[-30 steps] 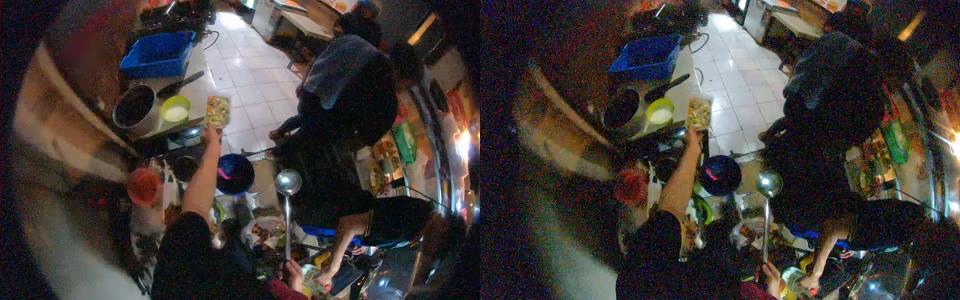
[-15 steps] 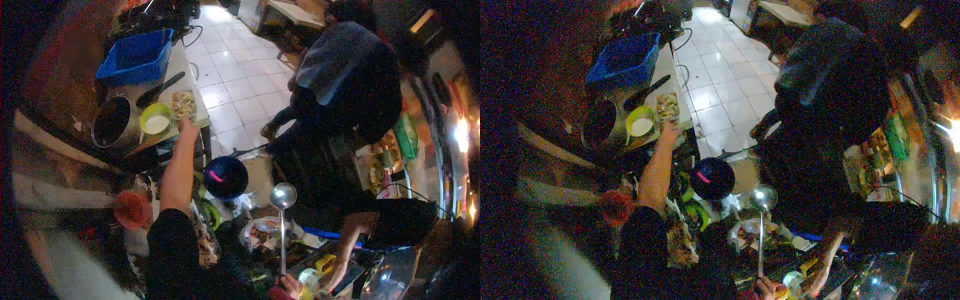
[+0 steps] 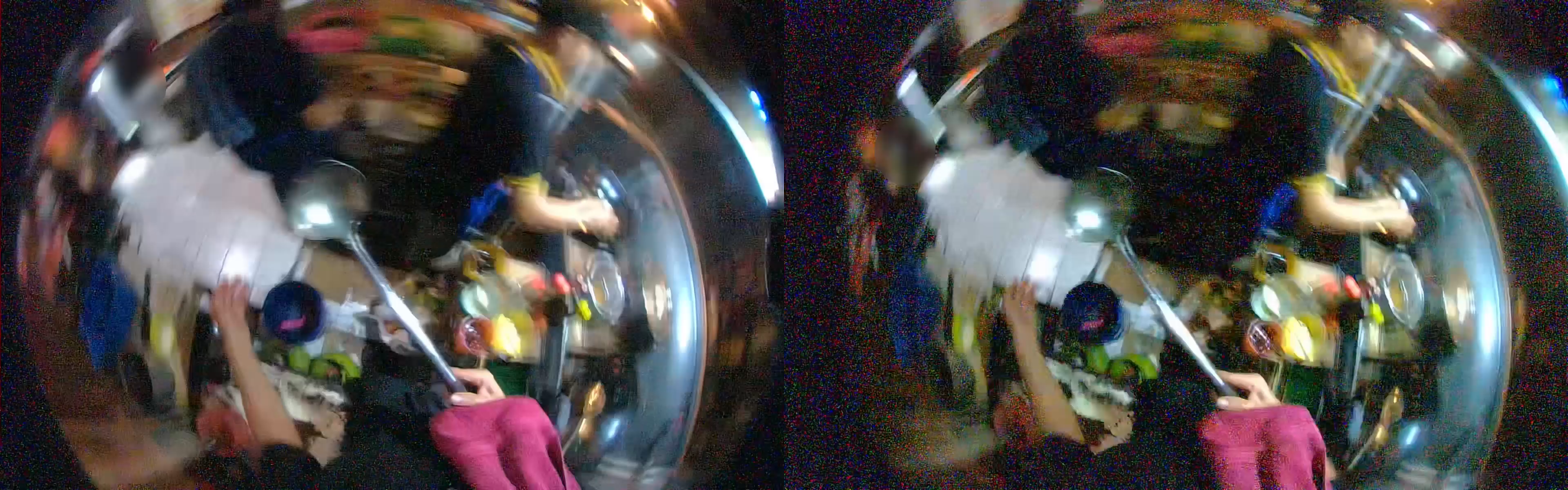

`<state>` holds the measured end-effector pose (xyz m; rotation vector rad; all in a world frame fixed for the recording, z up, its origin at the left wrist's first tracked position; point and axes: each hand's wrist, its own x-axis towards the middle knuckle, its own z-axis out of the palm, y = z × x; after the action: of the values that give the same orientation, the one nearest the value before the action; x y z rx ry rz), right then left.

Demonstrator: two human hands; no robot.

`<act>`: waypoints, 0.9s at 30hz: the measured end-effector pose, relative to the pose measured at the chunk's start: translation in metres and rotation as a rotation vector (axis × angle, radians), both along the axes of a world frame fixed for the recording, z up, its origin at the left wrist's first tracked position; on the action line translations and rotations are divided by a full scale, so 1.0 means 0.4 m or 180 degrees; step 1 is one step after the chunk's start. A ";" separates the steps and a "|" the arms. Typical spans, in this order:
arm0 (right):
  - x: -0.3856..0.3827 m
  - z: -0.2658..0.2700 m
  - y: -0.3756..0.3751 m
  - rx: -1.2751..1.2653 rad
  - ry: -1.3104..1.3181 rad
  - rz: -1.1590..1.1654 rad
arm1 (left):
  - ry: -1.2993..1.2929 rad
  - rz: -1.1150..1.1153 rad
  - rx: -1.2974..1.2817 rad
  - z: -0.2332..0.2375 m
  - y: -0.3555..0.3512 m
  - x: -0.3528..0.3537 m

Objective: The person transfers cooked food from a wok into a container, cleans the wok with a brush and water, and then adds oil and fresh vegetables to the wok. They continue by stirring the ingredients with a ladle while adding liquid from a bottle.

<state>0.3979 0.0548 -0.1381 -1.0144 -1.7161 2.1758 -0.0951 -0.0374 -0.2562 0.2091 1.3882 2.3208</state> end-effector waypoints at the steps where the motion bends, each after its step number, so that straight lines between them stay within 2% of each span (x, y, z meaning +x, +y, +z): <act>1: 0.044 -0.001 -0.024 0.0170 0.0195 -0.0123 | 0.0313 -0.0192 -0.0078 0.008 0.031 0.094; 2: 0.085 0.013 -0.054 0.0161 0.0497 -0.0304 | -0.0281 -0.0723 -0.0764 0.060 0.056 0.173; 3: 0.124 0.020 -0.086 0.0255 0.0758 -0.0554 | -0.0180 -0.1213 -0.0811 0.079 0.088 0.273; 5: 0.208 0.036 -0.122 0.0679 0.1158 -0.0979 | -0.0035 -0.2788 -0.1363 0.092 0.126 0.493; 6: 0.251 0.046 -0.129 0.1004 0.1273 -0.1178 | 0.0332 -0.3684 -0.1247 0.099 0.169 0.616; 7: 0.291 0.037 -0.136 0.0985 0.1128 -0.1574 | 0.0668 -0.4515 -0.1079 0.103 0.173 0.726; 8: 0.332 0.027 -0.146 0.0954 0.0982 -0.1968 | 0.0590 -0.5221 -0.0867 0.120 0.208 0.843; 9: 0.366 0.029 -0.124 0.1266 0.0633 -0.2166 | 0.0476 -0.5875 -0.0651 0.151 0.242 0.947; 11: 0.409 0.031 -0.141 0.1018 0.0849 -0.3178 | 0.0456 -0.6898 -0.0236 0.220 0.267 1.126; 13: 0.511 0.021 -0.190 0.1009 0.0867 -0.3617 | 0.0762 -0.7446 -0.0268 0.237 0.251 1.283; 15: 0.553 -0.030 -0.206 0.1249 0.1174 -0.4000 | 0.2113 -0.7881 -0.0255 0.252 0.263 1.385; 16: 0.571 -0.074 -0.215 0.1070 0.1174 -0.4126 | 0.2173 -0.7946 -0.0090 0.264 0.256 1.428; 17: 0.582 -0.109 -0.222 0.1154 0.1252 -0.4188 | 0.2198 -0.7976 -0.0709 0.275 0.245 1.468; 19: 0.578 -0.147 -0.237 0.1163 0.1352 -0.4236 | 0.1716 -0.8023 -0.1041 0.191 0.232 1.508; 20: 0.573 -0.184 -0.244 0.1283 0.1243 -0.4181 | 0.1367 -0.8108 -0.0612 0.196 0.227 1.529; 21: 0.557 -0.187 -0.257 0.1024 0.1368 -0.4386 | 0.0962 -0.8265 -0.0814 0.173 0.221 1.536; 23: 0.555 -0.210 -0.268 0.1052 0.1051 -0.4603 | 0.1629 -0.8097 -0.0877 0.167 0.216 1.535; 24: 0.557 -0.210 -0.279 0.1040 0.1024 -0.4641 | 0.1288 -0.8278 -0.0976 0.140 0.219 1.531; 25: 0.562 -0.205 -0.288 0.0880 0.0486 -0.4468 | 0.1265 -0.8307 -0.0962 0.136 0.223 1.525; 27: 0.574 -0.191 -0.287 0.0822 -0.0232 -0.4267 | 0.2169 -0.8011 -0.0723 0.135 0.237 1.510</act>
<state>0.6275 -0.0600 -0.2145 -1.5083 -0.7758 1.0169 0.5088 0.0573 -0.2022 1.4994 0.4065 -0.0930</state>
